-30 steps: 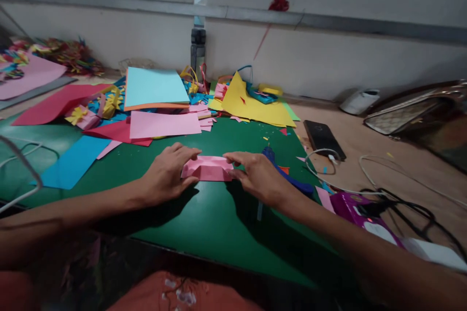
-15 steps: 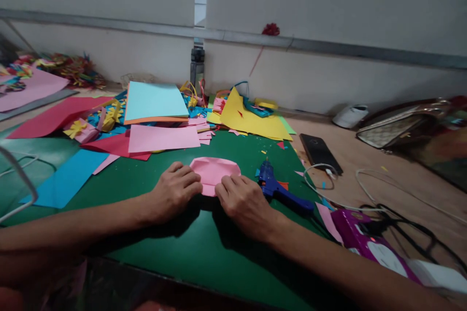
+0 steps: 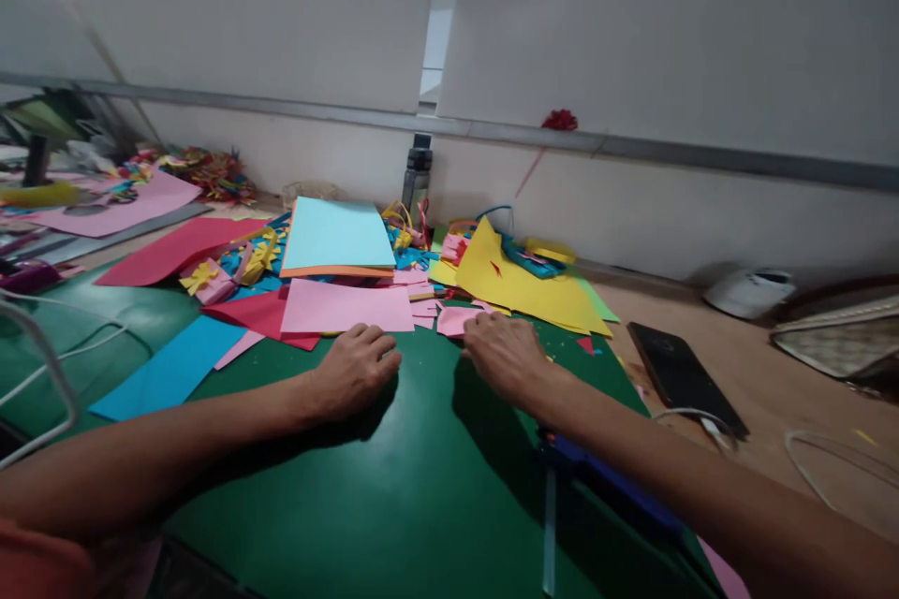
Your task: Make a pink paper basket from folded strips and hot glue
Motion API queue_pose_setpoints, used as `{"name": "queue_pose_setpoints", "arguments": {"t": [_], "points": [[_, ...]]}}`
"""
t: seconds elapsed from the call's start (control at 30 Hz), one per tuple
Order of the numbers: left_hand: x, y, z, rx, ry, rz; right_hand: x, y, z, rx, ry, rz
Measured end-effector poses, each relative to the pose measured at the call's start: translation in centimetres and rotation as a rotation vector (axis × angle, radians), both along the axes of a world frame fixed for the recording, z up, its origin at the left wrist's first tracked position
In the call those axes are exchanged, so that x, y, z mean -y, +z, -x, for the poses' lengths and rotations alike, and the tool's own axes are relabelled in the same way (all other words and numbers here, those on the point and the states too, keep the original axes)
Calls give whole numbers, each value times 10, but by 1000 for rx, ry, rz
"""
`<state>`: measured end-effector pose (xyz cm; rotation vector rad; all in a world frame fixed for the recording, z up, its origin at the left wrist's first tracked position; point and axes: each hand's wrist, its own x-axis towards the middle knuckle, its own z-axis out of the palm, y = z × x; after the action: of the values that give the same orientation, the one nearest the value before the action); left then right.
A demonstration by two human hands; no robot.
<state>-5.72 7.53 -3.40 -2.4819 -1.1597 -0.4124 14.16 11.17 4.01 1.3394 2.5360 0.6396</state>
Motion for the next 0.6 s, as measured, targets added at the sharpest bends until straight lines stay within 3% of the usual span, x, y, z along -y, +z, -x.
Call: {"name": "queue_pose_setpoints", "arguments": {"t": [0.27, 0.43, 0.6], "points": [[-19, 1, 21, -98, 356, 56, -22, -23, 52, 7, 277, 100], [-22, 5, 26, -126, 348, 106, -36, -28, 54, -14, 291, 124], [-19, 15, 26, -131, 272, 91, -27, -24, 46, -50, 264, 99]]}}
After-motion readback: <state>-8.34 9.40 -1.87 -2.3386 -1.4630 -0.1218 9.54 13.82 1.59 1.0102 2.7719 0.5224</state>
